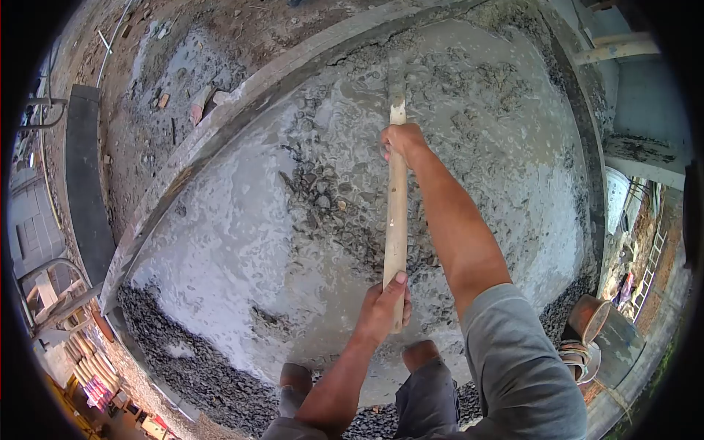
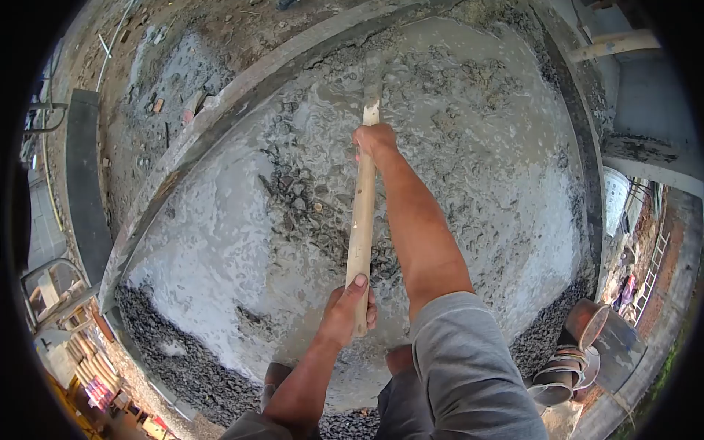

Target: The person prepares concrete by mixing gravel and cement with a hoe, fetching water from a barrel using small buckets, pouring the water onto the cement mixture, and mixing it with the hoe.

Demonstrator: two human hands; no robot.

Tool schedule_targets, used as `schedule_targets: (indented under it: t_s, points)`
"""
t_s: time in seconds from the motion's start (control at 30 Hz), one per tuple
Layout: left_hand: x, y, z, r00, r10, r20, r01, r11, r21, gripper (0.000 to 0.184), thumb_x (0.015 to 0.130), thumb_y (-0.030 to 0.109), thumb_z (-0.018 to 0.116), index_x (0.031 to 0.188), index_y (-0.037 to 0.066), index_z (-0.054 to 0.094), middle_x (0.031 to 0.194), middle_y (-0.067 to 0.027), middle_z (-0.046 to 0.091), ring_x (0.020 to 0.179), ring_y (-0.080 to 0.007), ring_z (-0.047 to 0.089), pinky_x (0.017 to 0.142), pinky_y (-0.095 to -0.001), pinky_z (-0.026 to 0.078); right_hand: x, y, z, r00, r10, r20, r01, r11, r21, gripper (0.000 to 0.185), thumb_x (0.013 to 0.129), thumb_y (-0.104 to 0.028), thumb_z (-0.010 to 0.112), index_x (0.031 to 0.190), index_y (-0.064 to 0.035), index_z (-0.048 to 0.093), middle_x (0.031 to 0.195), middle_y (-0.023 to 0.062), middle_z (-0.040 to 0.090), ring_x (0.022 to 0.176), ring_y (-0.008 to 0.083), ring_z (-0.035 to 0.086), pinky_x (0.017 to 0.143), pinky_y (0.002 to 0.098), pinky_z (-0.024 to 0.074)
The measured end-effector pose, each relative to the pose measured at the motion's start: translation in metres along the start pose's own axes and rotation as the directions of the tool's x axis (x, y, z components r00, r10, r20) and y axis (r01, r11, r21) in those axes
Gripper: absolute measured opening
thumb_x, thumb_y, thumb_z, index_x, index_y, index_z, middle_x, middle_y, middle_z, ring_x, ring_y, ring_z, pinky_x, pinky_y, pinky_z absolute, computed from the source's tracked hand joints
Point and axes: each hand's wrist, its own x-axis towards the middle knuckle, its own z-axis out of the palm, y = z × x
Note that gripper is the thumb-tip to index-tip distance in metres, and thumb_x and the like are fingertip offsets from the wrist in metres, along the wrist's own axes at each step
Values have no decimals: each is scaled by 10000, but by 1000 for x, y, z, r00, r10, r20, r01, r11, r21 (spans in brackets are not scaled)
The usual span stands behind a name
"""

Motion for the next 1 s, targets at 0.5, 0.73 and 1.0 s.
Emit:
schedule_targets:
  t_s: [0.5, 0.73, 1.0]
  points:
    - [-98, -108, -26, 995, 36, -90, -33, 999, 26, 491, 851, 521, 574, 788, 36, 521, 628, -31, 515, 514, -123, 515, 464, -262, 430, -98, 108, -9, 998, 24, 57, -20, 998, -68, 227, 691, -71, 601, 849, 92, 612, 740, 159, 621, 551, 257, 624, 513, 348, 545]
    - [-209, -156, -22, 979, -154, -136, 193, 916, 352, 463, 831, 468, 626, 774, 15, 553, 604, -39, 535, 564, -110, 533, 501, -275, 425, -222, 192, -48, 974, 209, 86, -223, 952, 210, 81, 727, -61, 611, 736, 12, 578, 619, 89, 531, 458, 207, 537, 417, 357, 484]
    - [-267, -189, -40, 945, -327, 16, 247, 743, 622, 465, 779, 496, 652, 938, 59, 651, 752, -78, 638, 740, -182, 612, 689, -313, 466, -337, 180, -94, 991, 132, -16, -118, 925, 360, 73, 743, -63, 567, 736, 1, 533, 607, 87, 518, 419, 200, 525, 382, 343, 458]
